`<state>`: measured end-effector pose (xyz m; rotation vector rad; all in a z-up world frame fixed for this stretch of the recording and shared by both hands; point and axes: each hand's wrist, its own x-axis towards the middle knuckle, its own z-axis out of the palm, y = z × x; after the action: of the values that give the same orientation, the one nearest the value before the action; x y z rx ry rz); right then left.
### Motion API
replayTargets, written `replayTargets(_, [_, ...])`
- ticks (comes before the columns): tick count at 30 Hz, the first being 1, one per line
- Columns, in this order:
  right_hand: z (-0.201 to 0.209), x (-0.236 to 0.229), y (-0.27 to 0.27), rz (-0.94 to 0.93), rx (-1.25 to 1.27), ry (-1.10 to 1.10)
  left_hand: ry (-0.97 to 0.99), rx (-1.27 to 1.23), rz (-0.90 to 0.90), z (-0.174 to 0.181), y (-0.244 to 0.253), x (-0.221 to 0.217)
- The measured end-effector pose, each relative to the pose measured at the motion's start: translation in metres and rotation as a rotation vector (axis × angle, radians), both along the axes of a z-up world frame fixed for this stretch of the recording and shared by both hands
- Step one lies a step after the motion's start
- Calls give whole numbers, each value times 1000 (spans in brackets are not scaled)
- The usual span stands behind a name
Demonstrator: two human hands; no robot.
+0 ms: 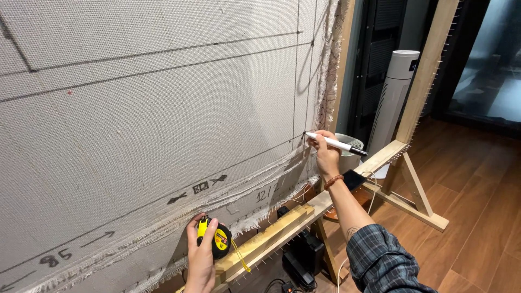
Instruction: Measuring and marking a rug tufting canvas with a marker and tape measure
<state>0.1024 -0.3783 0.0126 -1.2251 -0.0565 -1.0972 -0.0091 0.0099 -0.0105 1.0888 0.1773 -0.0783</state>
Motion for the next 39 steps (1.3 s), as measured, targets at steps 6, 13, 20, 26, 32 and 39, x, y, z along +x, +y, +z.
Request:
replayTargets(6, [0,3,2,-12,16,-31,11,17,-11,10,0,-5])
replayTargets(13, [-2,5,1,-22,44,-36,56,51,-7,19,1,-10])
replayTargets(20, [-3,7,-2,-51,44,-33,46,52,-32,20,2,-11])
replayTargets(26, [-3,1,3,-29,132,-53,47,47,-33,21,3,-12])
replayTargets(32, [15,-19,32,77,308,-164,13,33,-34,15,9,-8])
replayTargets(39, [35,-22,100,416,204,-128,-7,-57,-73,-13,18,14])
